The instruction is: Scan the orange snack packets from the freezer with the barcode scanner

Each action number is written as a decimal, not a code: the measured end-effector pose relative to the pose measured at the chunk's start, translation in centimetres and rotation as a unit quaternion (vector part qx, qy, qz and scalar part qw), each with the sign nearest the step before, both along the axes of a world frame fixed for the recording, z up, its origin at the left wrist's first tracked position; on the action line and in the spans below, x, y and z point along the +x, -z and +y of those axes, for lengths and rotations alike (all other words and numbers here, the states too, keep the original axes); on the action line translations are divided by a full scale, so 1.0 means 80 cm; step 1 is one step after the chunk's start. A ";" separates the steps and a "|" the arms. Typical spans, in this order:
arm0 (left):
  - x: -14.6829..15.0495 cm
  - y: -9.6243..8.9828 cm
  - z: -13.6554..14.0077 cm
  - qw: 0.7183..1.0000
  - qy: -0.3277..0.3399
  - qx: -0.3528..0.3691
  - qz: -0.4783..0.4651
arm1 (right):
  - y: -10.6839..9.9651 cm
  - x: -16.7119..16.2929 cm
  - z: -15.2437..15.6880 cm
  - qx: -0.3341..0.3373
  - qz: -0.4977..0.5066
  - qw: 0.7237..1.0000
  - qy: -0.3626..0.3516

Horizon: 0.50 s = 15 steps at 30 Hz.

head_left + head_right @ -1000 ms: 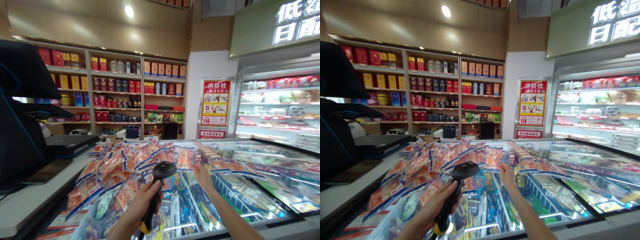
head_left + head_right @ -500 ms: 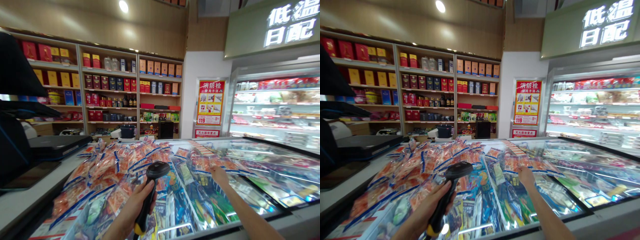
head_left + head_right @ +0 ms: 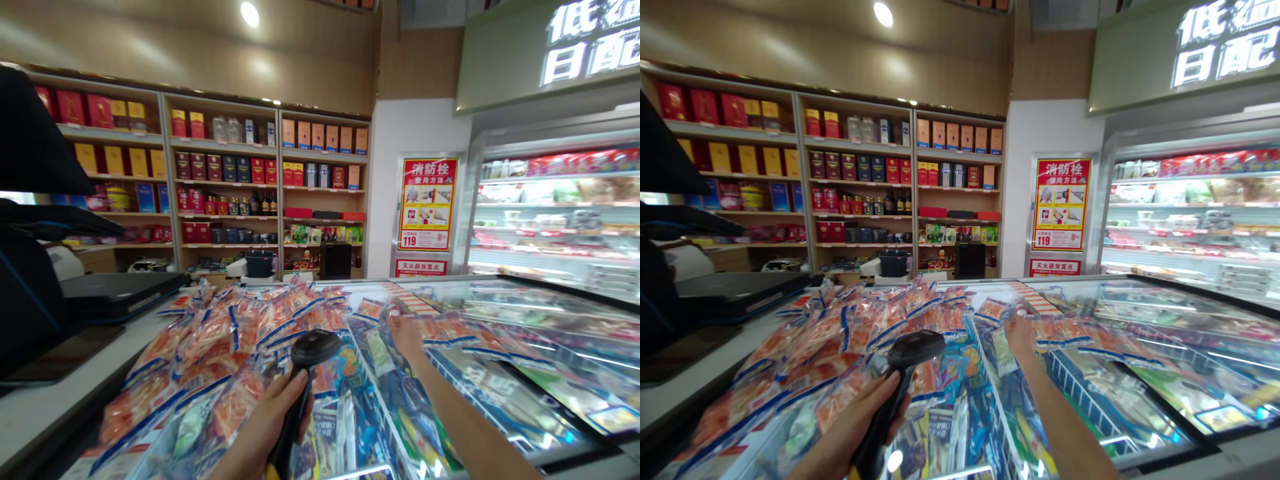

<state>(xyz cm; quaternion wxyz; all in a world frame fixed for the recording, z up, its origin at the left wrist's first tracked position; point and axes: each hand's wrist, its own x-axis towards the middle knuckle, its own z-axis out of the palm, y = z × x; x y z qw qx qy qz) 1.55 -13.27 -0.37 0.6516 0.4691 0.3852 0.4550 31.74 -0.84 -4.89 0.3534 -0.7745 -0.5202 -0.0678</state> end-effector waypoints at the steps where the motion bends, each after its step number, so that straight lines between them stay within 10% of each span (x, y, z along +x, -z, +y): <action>1: -0.001 0.000 0.000 1.000 -0.005 -0.001 0.004 | 0.002 -0.013 0.012 -0.031 0.010 0.999 0.000; 15: -0.012 -0.001 -0.002 1.000 -0.022 -0.005 0.008 | 0.024 -0.033 0.019 -0.076 -0.003 0.997 0.003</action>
